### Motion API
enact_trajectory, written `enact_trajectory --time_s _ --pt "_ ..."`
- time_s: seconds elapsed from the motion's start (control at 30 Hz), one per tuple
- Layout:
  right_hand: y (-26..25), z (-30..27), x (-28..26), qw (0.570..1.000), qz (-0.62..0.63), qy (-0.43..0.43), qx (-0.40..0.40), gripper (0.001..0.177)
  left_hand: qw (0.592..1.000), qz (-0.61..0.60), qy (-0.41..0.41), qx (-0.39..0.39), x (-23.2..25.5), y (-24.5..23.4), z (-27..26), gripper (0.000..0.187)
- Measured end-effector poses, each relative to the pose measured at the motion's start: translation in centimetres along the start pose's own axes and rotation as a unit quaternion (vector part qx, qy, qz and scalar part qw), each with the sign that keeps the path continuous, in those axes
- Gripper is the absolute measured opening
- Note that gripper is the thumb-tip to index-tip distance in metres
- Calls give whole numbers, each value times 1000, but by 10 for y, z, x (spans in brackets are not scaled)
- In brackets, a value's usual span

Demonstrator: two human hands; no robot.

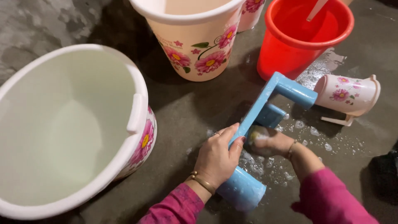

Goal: The person scrubs a light blue plastic tray with a yellow sponge, applying soap and water. They flip the tray to clean both sides and the edges, then continue scrubbing the top surface until the clip ends.

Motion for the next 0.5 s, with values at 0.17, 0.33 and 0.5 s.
enact_trajectory --time_s 0.17,0.33,0.5 --pt "55 -109 -69 636 -487 -433 413 17 1000 -18 -7 -4 3 -1 -1 39" --pt "23 -70 -63 709 -497 -365 342 32 1000 -26 4 -17 -4 -1 1 46" --pt "21 -16 -18 942 -155 -296 12 50 991 -1 7 -134 -24 0 43 61"
Point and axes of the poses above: each hand's wrist, its own z-axis towards the middle knuckle, its own y-axis out of the palm, x = y × z, the point moved 8 cm from there along z, towards the middle knuckle, and after that the axes turned 12 degrees about x, right-handed, at the moved point
